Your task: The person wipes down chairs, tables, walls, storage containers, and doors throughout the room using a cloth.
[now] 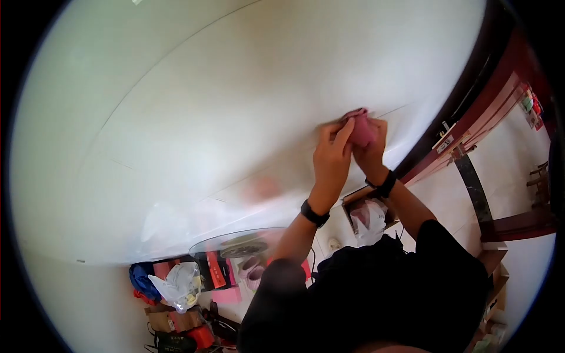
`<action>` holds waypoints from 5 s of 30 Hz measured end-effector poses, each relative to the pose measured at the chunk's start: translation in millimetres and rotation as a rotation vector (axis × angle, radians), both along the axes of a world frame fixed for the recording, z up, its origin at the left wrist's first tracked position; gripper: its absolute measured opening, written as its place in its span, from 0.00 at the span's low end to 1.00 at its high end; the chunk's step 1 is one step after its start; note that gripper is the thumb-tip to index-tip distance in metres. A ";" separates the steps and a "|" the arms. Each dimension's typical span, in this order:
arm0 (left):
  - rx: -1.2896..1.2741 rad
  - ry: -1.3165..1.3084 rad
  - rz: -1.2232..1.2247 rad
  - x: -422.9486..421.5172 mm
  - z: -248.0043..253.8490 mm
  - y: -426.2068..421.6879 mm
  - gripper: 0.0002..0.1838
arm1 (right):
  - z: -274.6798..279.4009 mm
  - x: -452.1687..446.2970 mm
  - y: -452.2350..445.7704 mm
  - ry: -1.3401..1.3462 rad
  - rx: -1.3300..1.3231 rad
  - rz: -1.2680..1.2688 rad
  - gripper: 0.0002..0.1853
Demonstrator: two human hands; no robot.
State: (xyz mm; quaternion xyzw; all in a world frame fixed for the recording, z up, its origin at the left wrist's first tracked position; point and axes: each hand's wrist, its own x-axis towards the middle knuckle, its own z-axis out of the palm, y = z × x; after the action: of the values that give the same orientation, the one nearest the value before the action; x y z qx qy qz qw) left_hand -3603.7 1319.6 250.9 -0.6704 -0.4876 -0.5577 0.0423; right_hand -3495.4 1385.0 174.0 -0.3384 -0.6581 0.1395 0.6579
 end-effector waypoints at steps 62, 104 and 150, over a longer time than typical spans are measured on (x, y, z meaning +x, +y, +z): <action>0.253 -0.113 0.270 32.8 116.0 5.9 0.21 | 186.1 28.3 9.1 -0.090 0.353 0.203 0.19; 0.095 -0.013 0.098 99.0 35.0 52.6 0.25 | 89.4 112.7 53.2 -0.098 0.219 0.051 0.24; -0.278 -0.021 0.107 237.9 -110.6 109.9 0.17 | -95.9 244.5 100.6 -0.368 -0.080 -0.153 0.25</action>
State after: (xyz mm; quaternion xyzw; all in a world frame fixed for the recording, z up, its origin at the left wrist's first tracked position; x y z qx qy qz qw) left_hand -3365.8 1429.5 140.3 -0.6369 -0.5955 -0.4890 -0.0264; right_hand -3250.9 1485.6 78.0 -0.4329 -0.7338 0.0509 0.5211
